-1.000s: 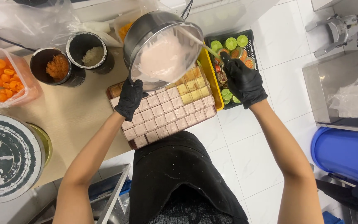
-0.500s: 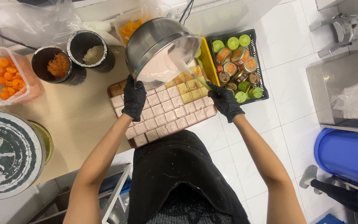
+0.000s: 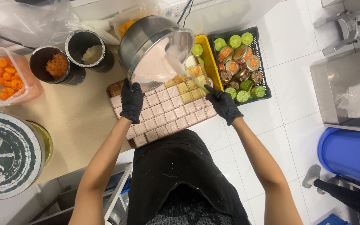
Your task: Fill square pastry molds with a creamy mixture using a bowl and spatula.
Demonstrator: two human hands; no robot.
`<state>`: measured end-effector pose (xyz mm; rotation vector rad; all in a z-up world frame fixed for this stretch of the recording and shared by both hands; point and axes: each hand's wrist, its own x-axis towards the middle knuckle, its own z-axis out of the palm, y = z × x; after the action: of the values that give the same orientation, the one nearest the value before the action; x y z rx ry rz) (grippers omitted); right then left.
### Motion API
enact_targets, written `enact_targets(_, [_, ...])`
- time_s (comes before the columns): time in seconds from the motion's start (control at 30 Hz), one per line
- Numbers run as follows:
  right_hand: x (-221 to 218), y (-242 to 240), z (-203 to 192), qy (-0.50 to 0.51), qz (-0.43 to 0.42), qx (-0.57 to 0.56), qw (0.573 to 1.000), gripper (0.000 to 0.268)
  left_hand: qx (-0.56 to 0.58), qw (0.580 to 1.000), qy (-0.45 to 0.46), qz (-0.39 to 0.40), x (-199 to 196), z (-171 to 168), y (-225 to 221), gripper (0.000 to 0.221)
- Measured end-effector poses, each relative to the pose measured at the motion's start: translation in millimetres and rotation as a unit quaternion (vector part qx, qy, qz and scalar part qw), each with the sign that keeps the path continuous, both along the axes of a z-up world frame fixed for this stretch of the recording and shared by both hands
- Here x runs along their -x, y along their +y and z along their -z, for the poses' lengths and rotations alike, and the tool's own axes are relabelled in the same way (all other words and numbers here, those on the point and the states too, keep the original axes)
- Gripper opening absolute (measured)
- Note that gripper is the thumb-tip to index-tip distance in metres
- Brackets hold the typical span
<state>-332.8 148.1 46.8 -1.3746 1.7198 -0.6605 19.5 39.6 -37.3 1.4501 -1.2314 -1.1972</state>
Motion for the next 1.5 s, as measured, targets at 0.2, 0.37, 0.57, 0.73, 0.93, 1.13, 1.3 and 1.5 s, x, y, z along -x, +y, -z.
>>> enact_targets(0.2, [8.4,17.2,-9.9,0.013,0.001,-0.079,0.997,0.042,-0.041,0.999,0.010,-0.012,2.5,-3.6,4.8,0.043])
enact_targets(0.37, [3.9,6.9,-19.2,0.010,0.021,-0.018,1.000,0.042,-0.027,0.999,-0.025,-0.009,5.9,-1.3,6.5,0.045])
enact_targets(0.57, [2.8,7.4,11.6,-0.024,0.016,0.049,0.998,0.041,0.015,1.000,-0.022,-0.009,8.1,-5.4,7.7,0.044])
enact_targets(0.73, [5.0,24.0,-10.3,0.023,0.017,-0.063,0.998,0.043,0.120,0.984,-0.130,-0.006,5.5,20.1,7.3,0.041])
enact_targets(0.93, [7.1,24.3,-14.3,-0.015,0.027,-0.043,0.999,0.043,-0.007,0.998,-0.069,-0.004,12.0,-0.6,6.8,0.041])
enact_targets(1.13, [12.2,25.7,8.9,-0.075,0.063,-0.047,0.994,0.045,-0.057,0.997,0.053,-0.001,9.6,-0.3,-4.8,0.036])
enact_targets(1.3, [18.1,32.5,5.9,-0.188,0.049,0.014,0.981,0.044,-0.130,0.979,0.157,-0.019,2.3,7.6,-16.9,0.024])
enact_targets(1.5, [30.0,30.5,10.4,-0.217,0.062,-0.023,0.974,0.044,-0.119,0.970,0.214,-0.007,5.2,8.8,-29.8,0.025])
